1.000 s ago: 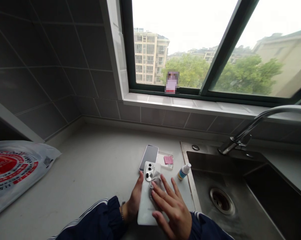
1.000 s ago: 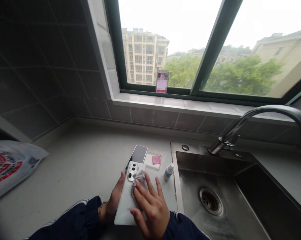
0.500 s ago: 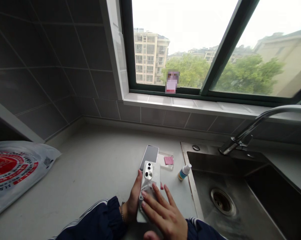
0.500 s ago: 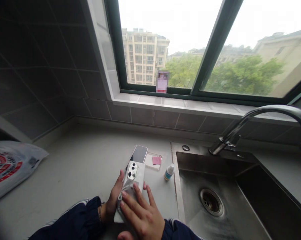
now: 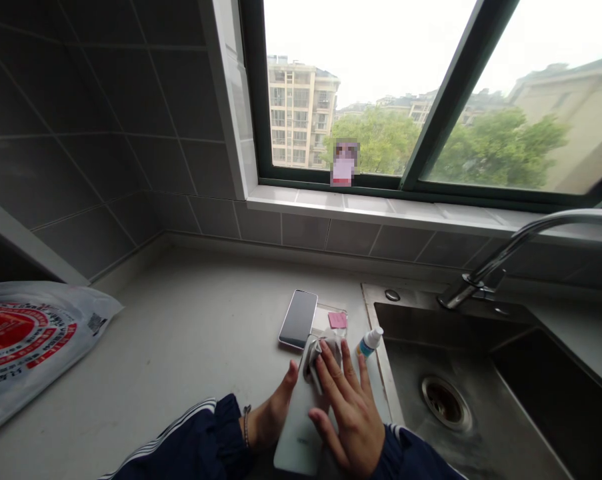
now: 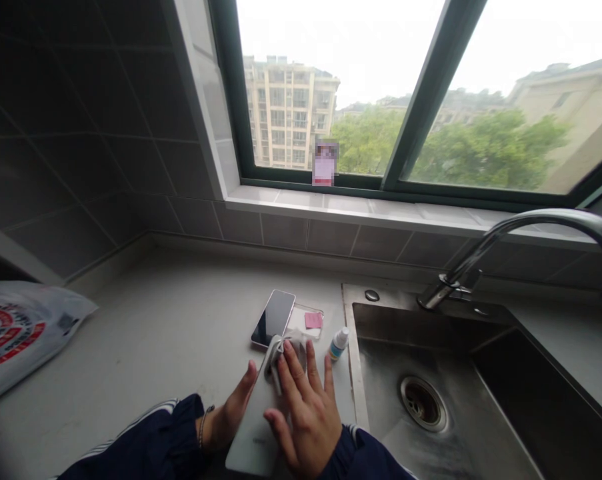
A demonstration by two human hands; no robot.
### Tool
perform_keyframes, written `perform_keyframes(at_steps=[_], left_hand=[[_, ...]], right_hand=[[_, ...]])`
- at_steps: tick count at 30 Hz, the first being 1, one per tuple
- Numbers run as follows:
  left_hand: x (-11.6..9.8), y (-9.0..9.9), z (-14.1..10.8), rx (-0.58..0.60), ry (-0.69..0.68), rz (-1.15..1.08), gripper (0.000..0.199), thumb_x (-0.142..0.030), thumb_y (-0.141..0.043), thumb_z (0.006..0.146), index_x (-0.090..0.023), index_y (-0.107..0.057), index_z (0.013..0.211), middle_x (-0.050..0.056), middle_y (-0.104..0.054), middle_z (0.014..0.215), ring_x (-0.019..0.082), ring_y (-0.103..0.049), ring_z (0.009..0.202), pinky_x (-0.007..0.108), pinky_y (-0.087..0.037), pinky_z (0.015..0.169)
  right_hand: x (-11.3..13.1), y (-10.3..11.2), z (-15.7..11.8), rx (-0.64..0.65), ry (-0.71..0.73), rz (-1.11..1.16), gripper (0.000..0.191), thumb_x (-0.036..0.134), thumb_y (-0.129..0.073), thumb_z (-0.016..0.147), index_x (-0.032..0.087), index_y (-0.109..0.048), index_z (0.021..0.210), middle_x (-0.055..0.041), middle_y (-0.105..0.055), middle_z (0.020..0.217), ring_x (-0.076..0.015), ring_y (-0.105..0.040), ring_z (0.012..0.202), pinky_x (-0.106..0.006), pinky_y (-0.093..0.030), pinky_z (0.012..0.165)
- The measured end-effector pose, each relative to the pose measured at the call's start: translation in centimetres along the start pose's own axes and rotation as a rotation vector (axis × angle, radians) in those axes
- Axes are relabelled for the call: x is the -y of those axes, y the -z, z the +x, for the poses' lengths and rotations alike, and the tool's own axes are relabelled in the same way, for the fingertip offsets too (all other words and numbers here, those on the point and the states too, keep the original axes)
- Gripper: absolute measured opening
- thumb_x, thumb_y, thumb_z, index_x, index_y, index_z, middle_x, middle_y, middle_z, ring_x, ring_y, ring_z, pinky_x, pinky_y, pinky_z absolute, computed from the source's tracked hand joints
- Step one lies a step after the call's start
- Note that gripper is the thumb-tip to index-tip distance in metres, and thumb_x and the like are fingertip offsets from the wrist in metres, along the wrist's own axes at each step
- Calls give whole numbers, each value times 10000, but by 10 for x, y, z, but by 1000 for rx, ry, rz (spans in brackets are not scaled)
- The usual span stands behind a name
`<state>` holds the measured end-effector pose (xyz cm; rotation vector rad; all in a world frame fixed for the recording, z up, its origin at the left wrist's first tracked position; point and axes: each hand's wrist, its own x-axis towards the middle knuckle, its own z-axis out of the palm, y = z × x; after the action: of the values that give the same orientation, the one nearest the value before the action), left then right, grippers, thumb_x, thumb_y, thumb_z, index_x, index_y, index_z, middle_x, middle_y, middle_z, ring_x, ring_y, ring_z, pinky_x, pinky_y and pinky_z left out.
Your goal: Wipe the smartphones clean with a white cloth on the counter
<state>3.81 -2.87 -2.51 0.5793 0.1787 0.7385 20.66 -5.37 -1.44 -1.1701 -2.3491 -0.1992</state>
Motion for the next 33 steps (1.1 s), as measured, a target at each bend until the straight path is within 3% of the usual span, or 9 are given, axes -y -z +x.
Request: perform_keyframes(at_steps=[4, 8, 14, 19, 23, 28, 33], left_hand=[[5, 7, -7, -27, 150, -18, 730, -693, -348, 868, -204, -499, 1387, 153, -643, 1228, 343, -637, 1062, 485, -423, 958], [6, 11, -8, -33, 171, -68, 759, -710, -332, 862, -207, -458, 1416, 154, -650, 1208, 344, -640, 1044, 484, -418, 951], [0, 4, 4, -24, 16, -174, 699, -636, -315, 913, -188, -414, 1441, 150, -593, 1318, 311, -495, 1275, 441, -282, 1099], [-7, -3, 10, -45, -86, -245, 671, -580, -272, 947, -130, -454, 1411, 167, -603, 1309, 290, -475, 1303, 418, -236, 1133], [-10, -5, 9, -163, -41, -278, 709, -619, -273, 934, -85, -570, 1295, 174, -697, 1127, 285, -599, 1159, 409, -342, 1072], [-14, -5, 8, -335, 30, -243, 733, -658, -322, 905, -41, -685, 1062, 150, -740, 835, 245, -701, 850, 352, -469, 906], [-19, -8, 8, -284, 25, -264, 843, -738, -297, 857, -5, -678, 1020, 164, -710, 824, 227, -678, 766, 312, -482, 793]], right_hand=[[-4, -1, 0, -28, -65, 18, 699, 409, -453, 952, 89, -213, 1526, -149, -236, 1568, -426, -100, 1447, -635, -137, 1134], [-4, -2, 0, -26, -74, 36, 702, 395, -457, 952, 92, -199, 1530, -141, -227, 1572, -421, -96, 1449, -621, -127, 1142], [-4, -7, -2, 12, -31, 38, 680, 385, -443, 961, 76, -217, 1523, -151, -233, 1568, -415, -107, 1448, -620, -118, 1143], [2, -6, -3, 42, 16, 54, 663, 408, -420, 973, 73, -241, 1516, -150, -256, 1559, -389, -133, 1450, -597, -142, 1152], [9, -2, -2, 49, 143, 78, 678, 496, -419, 965, 77, -319, 1489, -135, -311, 1539, -390, -162, 1442, -600, -112, 1159], [16, -2, 4, -143, 327, 155, 634, 611, -404, 946, 128, -558, 1326, -89, -525, 1406, -353, -276, 1414, -597, -57, 1169], [14, 3, 11, -190, 389, 232, 466, 514, -557, 921, 144, -642, 1191, -72, -643, 1271, -319, -393, 1361, -584, -187, 1163]])
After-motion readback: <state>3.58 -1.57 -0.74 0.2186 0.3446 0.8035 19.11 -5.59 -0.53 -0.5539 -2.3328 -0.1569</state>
